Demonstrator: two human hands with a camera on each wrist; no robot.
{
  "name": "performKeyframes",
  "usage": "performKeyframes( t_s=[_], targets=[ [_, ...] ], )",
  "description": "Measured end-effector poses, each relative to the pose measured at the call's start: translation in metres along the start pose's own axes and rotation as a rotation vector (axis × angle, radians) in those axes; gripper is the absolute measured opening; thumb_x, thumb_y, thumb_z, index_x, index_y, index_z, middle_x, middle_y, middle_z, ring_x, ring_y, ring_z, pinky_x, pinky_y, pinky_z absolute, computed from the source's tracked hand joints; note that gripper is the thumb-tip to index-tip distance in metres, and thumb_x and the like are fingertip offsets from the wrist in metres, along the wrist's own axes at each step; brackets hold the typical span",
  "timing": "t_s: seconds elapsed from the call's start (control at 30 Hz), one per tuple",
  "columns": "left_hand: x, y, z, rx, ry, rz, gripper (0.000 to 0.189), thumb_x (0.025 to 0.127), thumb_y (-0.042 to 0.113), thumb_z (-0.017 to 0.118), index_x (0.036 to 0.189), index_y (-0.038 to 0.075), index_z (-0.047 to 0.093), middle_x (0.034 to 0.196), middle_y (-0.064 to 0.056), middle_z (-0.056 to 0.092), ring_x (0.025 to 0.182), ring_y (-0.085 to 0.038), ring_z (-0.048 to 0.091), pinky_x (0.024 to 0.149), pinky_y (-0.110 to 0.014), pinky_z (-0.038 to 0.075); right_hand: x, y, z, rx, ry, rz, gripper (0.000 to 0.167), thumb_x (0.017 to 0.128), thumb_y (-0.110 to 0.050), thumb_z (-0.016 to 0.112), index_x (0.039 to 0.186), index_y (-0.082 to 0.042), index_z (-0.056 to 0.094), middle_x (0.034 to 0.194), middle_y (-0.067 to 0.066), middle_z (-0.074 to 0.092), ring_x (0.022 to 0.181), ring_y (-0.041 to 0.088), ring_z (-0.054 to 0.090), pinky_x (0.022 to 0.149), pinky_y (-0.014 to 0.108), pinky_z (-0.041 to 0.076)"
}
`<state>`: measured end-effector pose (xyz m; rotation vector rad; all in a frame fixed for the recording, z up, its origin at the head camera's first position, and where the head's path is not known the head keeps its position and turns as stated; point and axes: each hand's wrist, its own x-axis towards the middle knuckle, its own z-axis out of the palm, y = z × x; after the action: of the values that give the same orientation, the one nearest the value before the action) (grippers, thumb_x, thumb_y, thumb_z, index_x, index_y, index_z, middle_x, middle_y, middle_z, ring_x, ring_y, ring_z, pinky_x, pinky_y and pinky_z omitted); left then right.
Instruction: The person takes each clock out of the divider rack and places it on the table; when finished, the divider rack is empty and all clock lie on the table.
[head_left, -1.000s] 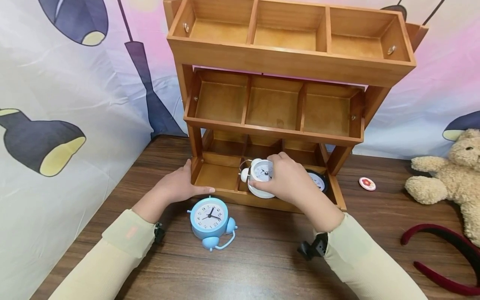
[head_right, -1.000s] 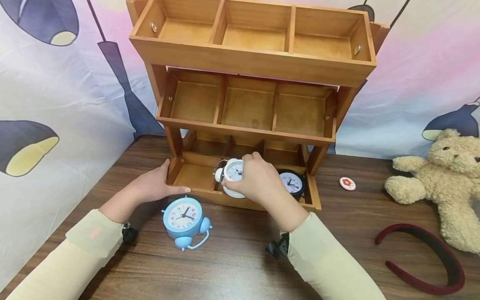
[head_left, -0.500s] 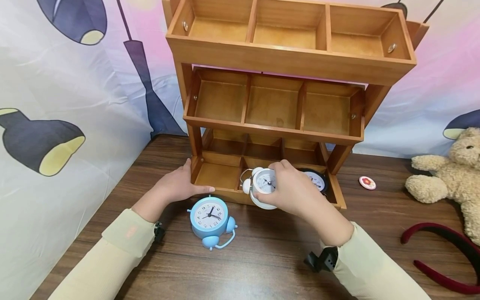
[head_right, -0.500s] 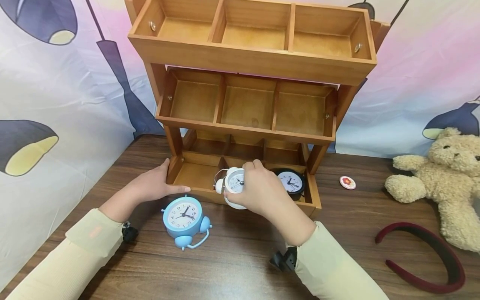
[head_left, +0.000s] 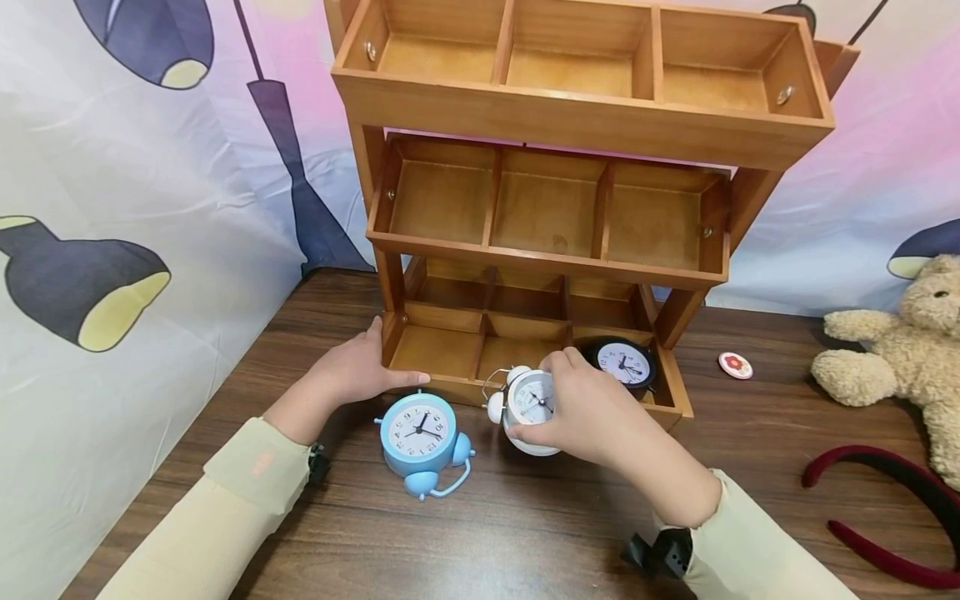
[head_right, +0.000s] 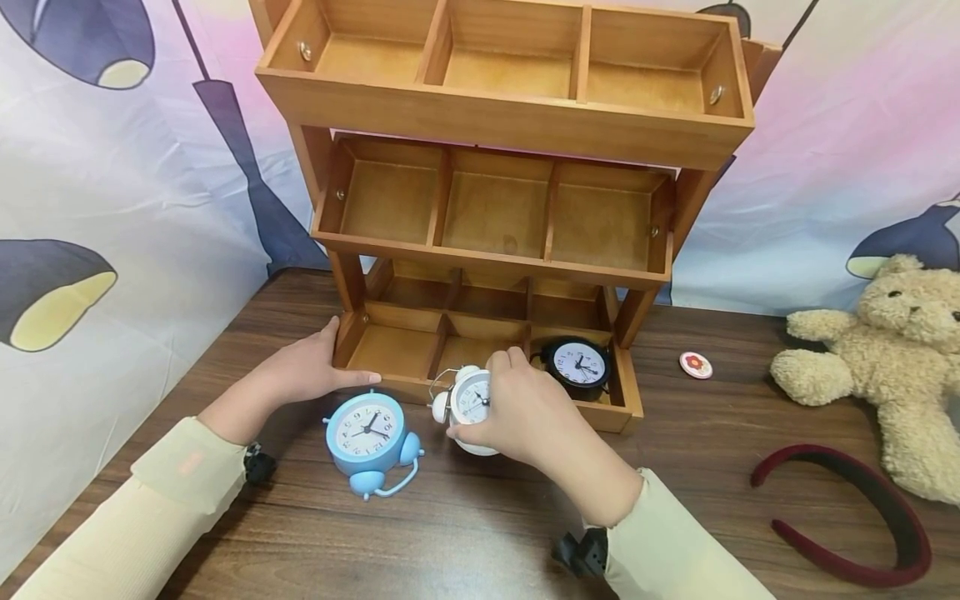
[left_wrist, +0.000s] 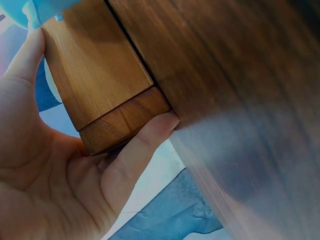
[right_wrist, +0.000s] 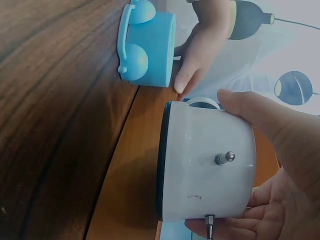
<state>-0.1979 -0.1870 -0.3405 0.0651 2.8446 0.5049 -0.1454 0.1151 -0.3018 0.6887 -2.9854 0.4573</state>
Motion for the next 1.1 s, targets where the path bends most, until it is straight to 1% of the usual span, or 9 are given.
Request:
performKeyframes(
  t_s=[0.13, 0.3, 0.43, 0.6, 0.7, 0.83, 0.9, 1.03, 1.1],
  targets=[
    [0.0, 0.0, 0.0, 0.0, -0.001, -0.001, 0.133, 0.077, 0.078, 0.061, 0.152, -0.015, 0.003, 0.153, -0.039, 0.022, 0.135, -0.053, 0.037, 0.106, -0.06, 0.037, -0.006, 0.0, 0.001, 0.007, -0.014, -0.004, 0.075, 0.067, -0.055, 0.085, 0.111, 0.0, 0.059, 0.095, 0.005, 0.055, 0.067, 0.017, 0.054, 0.063, 0.035, 0.05],
    [0.0, 0.0, 0.0, -0.003, 0.0, 0.0, 0.133, 0.078, 0.078, 0.061, 0.152, -0.015, 0.003, 0.153, -0.039, 0.022, 0.135, -0.053, 0.037, 0.106, -0.06, 0.037, -0.013, -0.001, 0.003, 0.024, -0.054, -0.002, 0.074, 0.066, -0.056, 0.086, 0.109, -0.003, 0.059, 0.092, 0.002, 0.054, 0.068, 0.015, 0.053, 0.064, 0.033, 0.049],
    [0.0, 0.0, 0.0, -0.004, 0.001, 0.0, 0.132, 0.078, 0.078, 0.062, 0.152, -0.015, 0.003, 0.152, -0.039, 0.023, 0.135, -0.053, 0.036, 0.106, -0.06, 0.036, -0.018, -0.001, 0.006, 0.031, -0.081, 0.003, 0.075, 0.065, -0.056, 0.087, 0.11, -0.003, 0.059, 0.095, 0.003, 0.056, 0.071, 0.016, 0.056, 0.067, 0.035, 0.051],
    [0.0, 0.0, 0.0, -0.001, 0.001, -0.003, 0.133, 0.078, 0.078, 0.061, 0.152, -0.015, 0.003, 0.152, -0.039, 0.023, 0.135, -0.053, 0.036, 0.106, -0.06, 0.036, -0.021, 0.001, 0.01, 0.01, -0.097, 0.005, 0.078, 0.064, -0.057, 0.086, 0.111, -0.001, 0.058, 0.102, 0.009, 0.058, 0.075, 0.02, 0.059, 0.071, 0.04, 0.053],
    [0.0, 0.0, 0.0, -0.003, 0.0, -0.005, 0.133, 0.078, 0.078, 0.062, 0.151, -0.015, 0.003, 0.152, -0.039, 0.023, 0.135, -0.053, 0.036, 0.106, -0.06, 0.036, -0.022, 0.003, 0.013, -0.003, -0.097, 0.013, 0.078, 0.064, -0.057, 0.087, 0.11, -0.001, 0.059, 0.101, 0.009, 0.057, 0.076, 0.021, 0.058, 0.073, 0.041, 0.053],
    [0.0, 0.001, 0.0, -0.005, 0.0, -0.004, 0.132, 0.078, 0.078, 0.062, 0.151, -0.016, 0.003, 0.152, -0.039, 0.023, 0.135, -0.053, 0.036, 0.106, -0.06, 0.036, -0.024, 0.004, 0.015, 0.008, -0.108, 0.018, 0.076, 0.064, -0.055, 0.087, 0.109, -0.002, 0.059, 0.096, 0.006, 0.055, 0.075, 0.019, 0.057, 0.071, 0.04, 0.052],
    [0.0, 0.001, 0.0, -0.004, 0.0, -0.003, 0.132, 0.078, 0.078, 0.062, 0.151, -0.016, 0.003, 0.152, -0.039, 0.023, 0.135, -0.053, 0.036, 0.106, -0.06, 0.037, -0.026, 0.005, 0.017, 0.017, -0.117, 0.021, 0.075, 0.064, -0.054, 0.088, 0.109, -0.002, 0.059, 0.1, 0.008, 0.057, 0.078, 0.022, 0.059, 0.073, 0.041, 0.052],
    [0.0, 0.001, 0.0, -0.001, -0.002, -0.005, 0.133, 0.078, 0.078, 0.062, 0.151, -0.016, 0.003, 0.152, -0.04, 0.023, 0.134, -0.053, 0.037, 0.106, -0.06, 0.037, -0.028, 0.005, 0.021, 0.025, -0.13, 0.036, 0.075, 0.064, -0.055, 0.087, 0.111, -0.003, 0.058, 0.113, 0.016, 0.06, 0.087, 0.029, 0.063, 0.077, 0.044, 0.054],
    [-0.001, 0.001, -0.001, -0.002, -0.004, -0.007, 0.133, 0.078, 0.078, 0.061, 0.151, -0.016, 0.003, 0.152, -0.04, 0.023, 0.135, -0.053, 0.037, 0.106, -0.06, 0.037, -0.028, 0.005, 0.023, 0.024, -0.133, 0.037, 0.075, 0.064, -0.055, 0.087, 0.11, -0.004, 0.058, 0.111, 0.014, 0.06, 0.084, 0.027, 0.063, 0.077, 0.044, 0.054]
  ],
)
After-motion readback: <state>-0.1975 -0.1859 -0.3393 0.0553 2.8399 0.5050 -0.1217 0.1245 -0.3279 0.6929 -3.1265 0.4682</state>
